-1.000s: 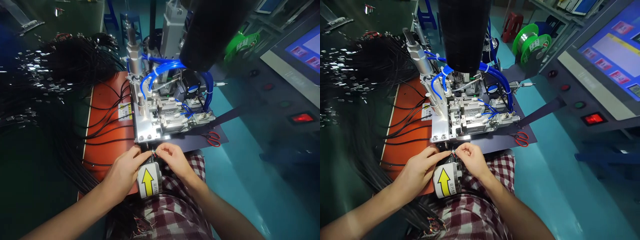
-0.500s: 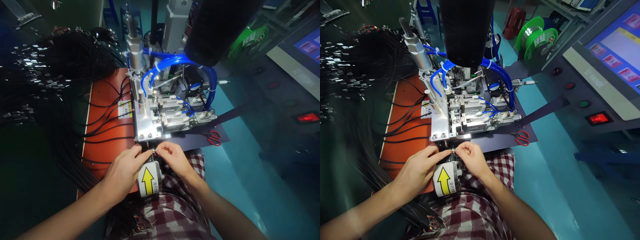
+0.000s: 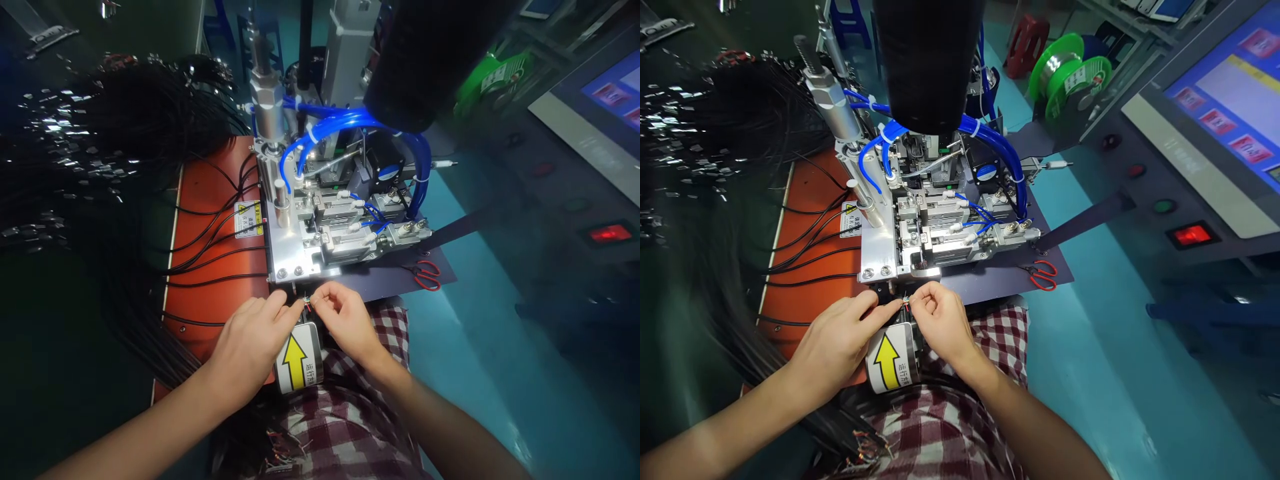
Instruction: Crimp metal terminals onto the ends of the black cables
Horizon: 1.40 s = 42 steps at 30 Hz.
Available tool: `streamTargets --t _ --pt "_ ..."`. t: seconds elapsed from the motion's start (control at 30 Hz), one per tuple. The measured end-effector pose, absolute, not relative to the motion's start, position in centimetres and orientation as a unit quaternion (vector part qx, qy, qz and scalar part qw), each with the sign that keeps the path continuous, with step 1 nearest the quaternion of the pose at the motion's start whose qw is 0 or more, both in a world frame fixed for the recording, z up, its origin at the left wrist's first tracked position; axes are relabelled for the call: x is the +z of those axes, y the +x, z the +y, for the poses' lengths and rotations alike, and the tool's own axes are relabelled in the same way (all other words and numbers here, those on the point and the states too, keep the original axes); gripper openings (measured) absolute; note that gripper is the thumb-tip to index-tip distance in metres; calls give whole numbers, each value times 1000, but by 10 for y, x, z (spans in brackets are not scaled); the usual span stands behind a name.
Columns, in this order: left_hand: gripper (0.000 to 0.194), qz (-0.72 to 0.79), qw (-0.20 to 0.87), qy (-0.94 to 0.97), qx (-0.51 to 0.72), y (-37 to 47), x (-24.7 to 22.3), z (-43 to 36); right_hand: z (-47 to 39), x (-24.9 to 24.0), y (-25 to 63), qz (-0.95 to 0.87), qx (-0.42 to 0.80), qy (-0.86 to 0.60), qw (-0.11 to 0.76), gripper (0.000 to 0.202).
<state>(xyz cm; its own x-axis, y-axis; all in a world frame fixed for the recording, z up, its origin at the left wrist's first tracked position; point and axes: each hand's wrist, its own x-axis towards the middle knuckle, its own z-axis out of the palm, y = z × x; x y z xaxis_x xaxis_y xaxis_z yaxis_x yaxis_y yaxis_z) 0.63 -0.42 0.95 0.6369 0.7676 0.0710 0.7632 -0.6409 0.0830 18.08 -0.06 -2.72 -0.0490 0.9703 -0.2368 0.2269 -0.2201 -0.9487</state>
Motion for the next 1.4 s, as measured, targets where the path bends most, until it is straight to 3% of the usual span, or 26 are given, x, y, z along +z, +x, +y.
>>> streamTargets --t 0.2,0.4,0.63,0.9,1.13,1.23,1.4 --pt "41 401 -2 914 59 10 14 -2 -1 -24 181 -544 467 -600 356 13" --pt "34 415 -1 907 73 8 10 -1 5 -28 186 -473 594 -550 347 13" --pt "31 423 26 901 90 6 8 -3 5 -29 187 -475 606 -535 347 15" --pt "33 409 9 909 79 5 6 -1 0 -19 182 -624 398 -593 316 14" --pt "31 407 -2 910 78 6 7 -1 -2 -11 181 -700 289 -586 291 11" --pt "32 413 -3 907 83 6 6 -1 -1 -15 182 -678 330 -579 310 12" --pt "35 435 16 896 84 6 5 0 7 -23 185 -507 569 -558 328 12"
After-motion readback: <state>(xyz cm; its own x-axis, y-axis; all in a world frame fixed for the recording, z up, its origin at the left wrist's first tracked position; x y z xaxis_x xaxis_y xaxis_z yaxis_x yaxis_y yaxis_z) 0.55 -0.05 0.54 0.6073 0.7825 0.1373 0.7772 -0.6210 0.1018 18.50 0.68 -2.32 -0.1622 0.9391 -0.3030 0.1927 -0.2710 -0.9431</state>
